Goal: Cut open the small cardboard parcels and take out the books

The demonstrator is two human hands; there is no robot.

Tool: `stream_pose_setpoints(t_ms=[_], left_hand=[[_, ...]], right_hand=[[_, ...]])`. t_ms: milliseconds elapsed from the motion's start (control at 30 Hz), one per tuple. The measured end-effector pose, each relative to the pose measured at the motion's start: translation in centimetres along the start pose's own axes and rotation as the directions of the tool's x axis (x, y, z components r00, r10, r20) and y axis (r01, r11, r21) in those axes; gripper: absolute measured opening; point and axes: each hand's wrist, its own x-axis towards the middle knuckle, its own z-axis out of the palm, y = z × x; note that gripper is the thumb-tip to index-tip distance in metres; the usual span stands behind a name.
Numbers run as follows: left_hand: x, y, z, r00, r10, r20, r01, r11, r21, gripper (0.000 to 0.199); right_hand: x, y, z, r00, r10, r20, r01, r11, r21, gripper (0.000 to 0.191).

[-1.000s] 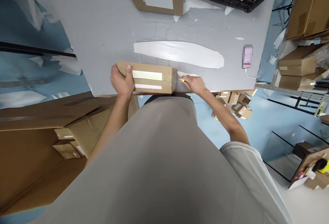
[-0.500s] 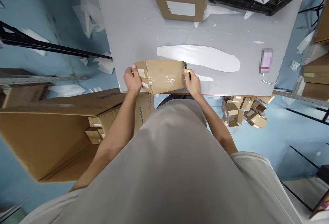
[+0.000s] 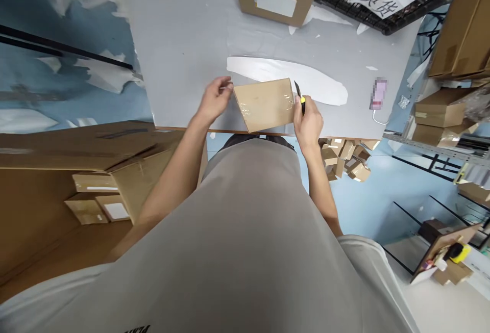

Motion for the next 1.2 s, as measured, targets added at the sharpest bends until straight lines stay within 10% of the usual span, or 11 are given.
stream_pose_setpoints(t_ms=[267,1200], left_hand=[[-2.1,8.2,-3.8,0.986,0.121,0.119,-0.118,0.992,-0.033,0.035],[-1.6,6.7,-3.6,0.972,0.159,0.173,-0.136,0.982,-0.134,0.025]], right_hand=[[-3.4,-5.7,0.6,0.968,0.056,0.244,-0.069,0.997,0.046,0.047],[-5.2,-12.6,2.1,0.956,0.032,0.291,-0.042,0.999,0.028,0.03]])
